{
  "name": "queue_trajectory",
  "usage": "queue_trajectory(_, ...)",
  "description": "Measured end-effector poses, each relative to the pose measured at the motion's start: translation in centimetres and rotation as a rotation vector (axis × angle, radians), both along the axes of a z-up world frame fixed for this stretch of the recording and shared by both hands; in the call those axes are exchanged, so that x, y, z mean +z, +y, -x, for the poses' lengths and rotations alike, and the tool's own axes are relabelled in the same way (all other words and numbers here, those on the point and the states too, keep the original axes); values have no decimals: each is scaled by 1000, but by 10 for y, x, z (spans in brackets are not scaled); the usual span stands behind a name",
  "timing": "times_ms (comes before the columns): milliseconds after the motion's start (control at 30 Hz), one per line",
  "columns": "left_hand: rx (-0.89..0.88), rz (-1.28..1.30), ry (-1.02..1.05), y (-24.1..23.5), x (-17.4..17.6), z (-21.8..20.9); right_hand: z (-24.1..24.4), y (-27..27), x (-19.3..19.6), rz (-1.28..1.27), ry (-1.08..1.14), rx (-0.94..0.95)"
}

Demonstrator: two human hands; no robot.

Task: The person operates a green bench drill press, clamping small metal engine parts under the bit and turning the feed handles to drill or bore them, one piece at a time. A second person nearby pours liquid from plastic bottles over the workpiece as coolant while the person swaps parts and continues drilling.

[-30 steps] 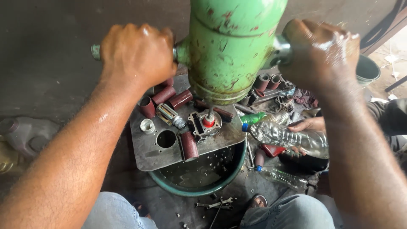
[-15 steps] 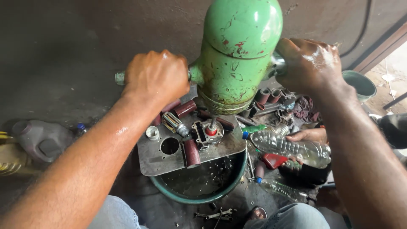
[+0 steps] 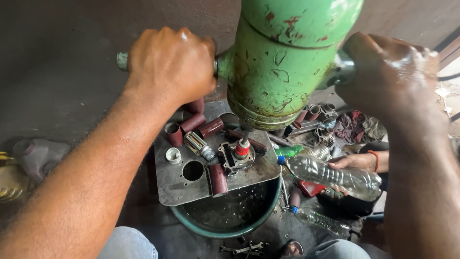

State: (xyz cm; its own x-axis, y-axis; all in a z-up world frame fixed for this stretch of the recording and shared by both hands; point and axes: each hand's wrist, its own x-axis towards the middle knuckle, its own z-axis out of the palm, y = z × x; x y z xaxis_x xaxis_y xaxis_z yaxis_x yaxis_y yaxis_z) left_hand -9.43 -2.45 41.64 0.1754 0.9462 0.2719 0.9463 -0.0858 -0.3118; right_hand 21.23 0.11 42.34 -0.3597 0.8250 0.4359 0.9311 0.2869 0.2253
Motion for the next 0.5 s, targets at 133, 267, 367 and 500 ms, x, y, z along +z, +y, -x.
queue_trajectory(133,-71,-125,-4,9,-5,9,-1,-8,-5,-125,97,134)
queue_trajectory(267,-163,-279,26,18,-18,16,3,-11,-10,-220,71,185)
queue_trajectory(367,-174,-260,-4,18,-24,17,3,-6,-18,-254,71,234)
queue_trajectory(500,-159,-209,-31,16,-34,14,-3,4,-34,-256,68,231)
